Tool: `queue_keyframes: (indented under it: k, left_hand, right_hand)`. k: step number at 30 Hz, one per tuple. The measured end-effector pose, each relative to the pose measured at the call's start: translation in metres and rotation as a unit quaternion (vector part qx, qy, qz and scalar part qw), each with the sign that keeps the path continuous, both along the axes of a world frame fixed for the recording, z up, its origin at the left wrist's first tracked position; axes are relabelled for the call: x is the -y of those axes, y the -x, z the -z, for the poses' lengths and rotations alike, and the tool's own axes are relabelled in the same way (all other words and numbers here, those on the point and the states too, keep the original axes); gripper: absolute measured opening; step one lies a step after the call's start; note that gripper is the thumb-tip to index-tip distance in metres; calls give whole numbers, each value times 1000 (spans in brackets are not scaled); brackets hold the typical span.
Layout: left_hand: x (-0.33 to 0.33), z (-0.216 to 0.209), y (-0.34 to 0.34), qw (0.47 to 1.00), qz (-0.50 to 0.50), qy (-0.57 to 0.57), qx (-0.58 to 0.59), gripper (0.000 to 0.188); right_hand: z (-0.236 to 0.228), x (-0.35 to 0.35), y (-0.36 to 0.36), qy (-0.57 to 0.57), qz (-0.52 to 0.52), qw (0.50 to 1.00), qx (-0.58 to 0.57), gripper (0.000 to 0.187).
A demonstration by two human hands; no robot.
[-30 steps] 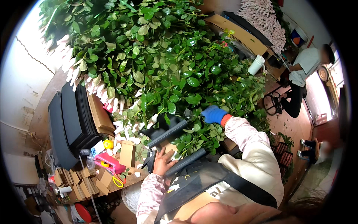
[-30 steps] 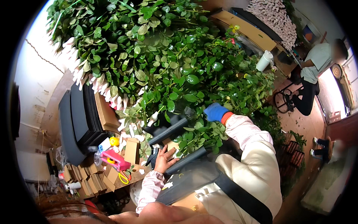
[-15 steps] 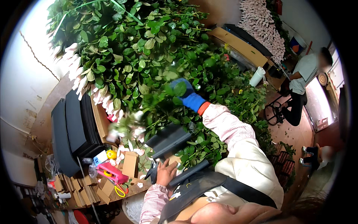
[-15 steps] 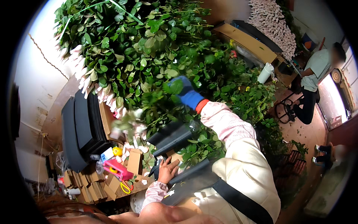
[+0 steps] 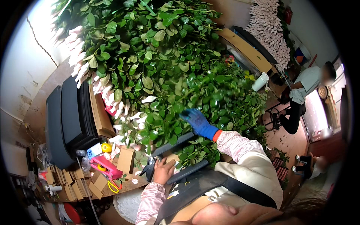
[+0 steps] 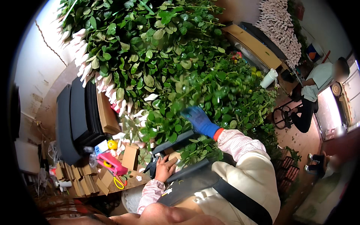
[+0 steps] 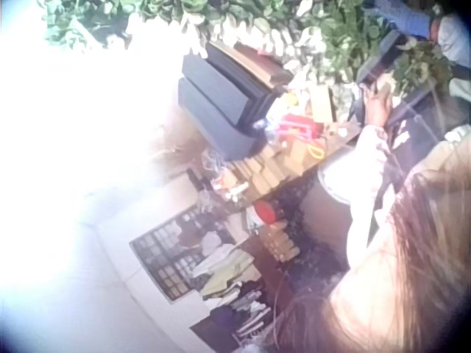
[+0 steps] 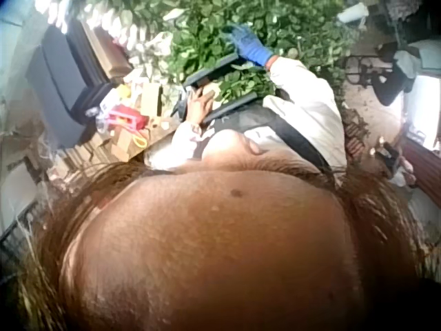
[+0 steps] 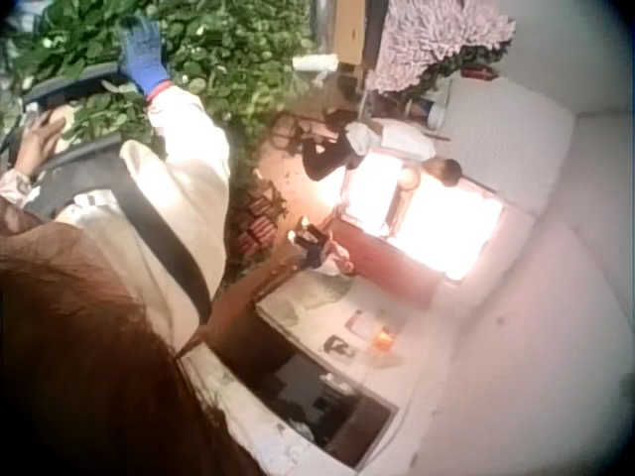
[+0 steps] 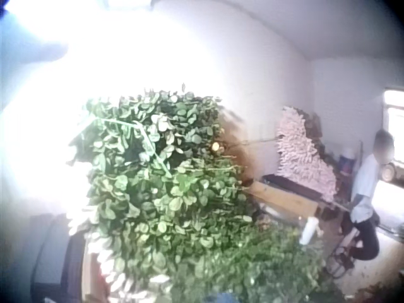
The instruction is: The person assembles floral arrangements by placing green leafy stems into black rectangular holders. They use a pink glue gun to secure the stems and occasionally use scissors to trim the foliage. The finished units are stacked on the table.
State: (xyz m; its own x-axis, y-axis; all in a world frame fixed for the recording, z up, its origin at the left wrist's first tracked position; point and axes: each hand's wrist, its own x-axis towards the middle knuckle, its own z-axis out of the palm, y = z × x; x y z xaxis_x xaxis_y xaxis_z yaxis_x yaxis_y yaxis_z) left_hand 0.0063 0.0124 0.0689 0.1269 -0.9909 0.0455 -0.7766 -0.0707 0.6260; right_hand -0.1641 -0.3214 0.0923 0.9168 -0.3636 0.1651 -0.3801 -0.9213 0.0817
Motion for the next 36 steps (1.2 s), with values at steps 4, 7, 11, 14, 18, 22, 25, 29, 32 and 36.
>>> queue_keyframes:
  k: [4, 7, 11, 14, 18, 22, 25, 29, 32, 36]
  left_hand:
    - [-1, 2, 1, 1000, -2, -7, 7, 29]
    - [-1, 2, 1, 1000, -1, -7, 16, 29]
    - [0, 1, 1, 1000, -5, -8, 9, 29]
    - [0, 1, 2, 1000, 0, -31, 0, 30]
    - [0, 1, 2, 1000, 6, -29, 4, 30]
    - [2, 1, 2, 1000, 10, -22, 12, 30]
    - [5, 0, 2, 1000, 10, -13, 12, 29]
    - [4, -1, 1, 1000, 17, -18, 7, 31]
    - [4, -2, 0, 1000, 18, -26, 4, 31]
    - [4, -2, 0, 1000, 4, -20, -9, 30]
  right_hand:
    - [1, -8, 18, -89, -1, 988, -130, 47]
    - [-36, -4, 22, -116, -36, 985, -122, 47]
    - [-109, 6, 32, -289, 15, 954, -74, 37]
    - [-130, 27, 26, -82, 32, 992, 89, 61]
    - [-103, 90, -16, 134, 138, 979, 69, 62]
    - [-77, 121, -47, -89, 167, 961, -202, 48]
    - [-91, 119, -42, -83, 189, 969, -135, 41]
    - [-143, 120, -20, 120, 82, 984, 99, 37]
    - [-188, 123, -29, 1, -30, 999, 15, 35]
    - [-239, 125, -30, -52, -80, 992, 87, 33]
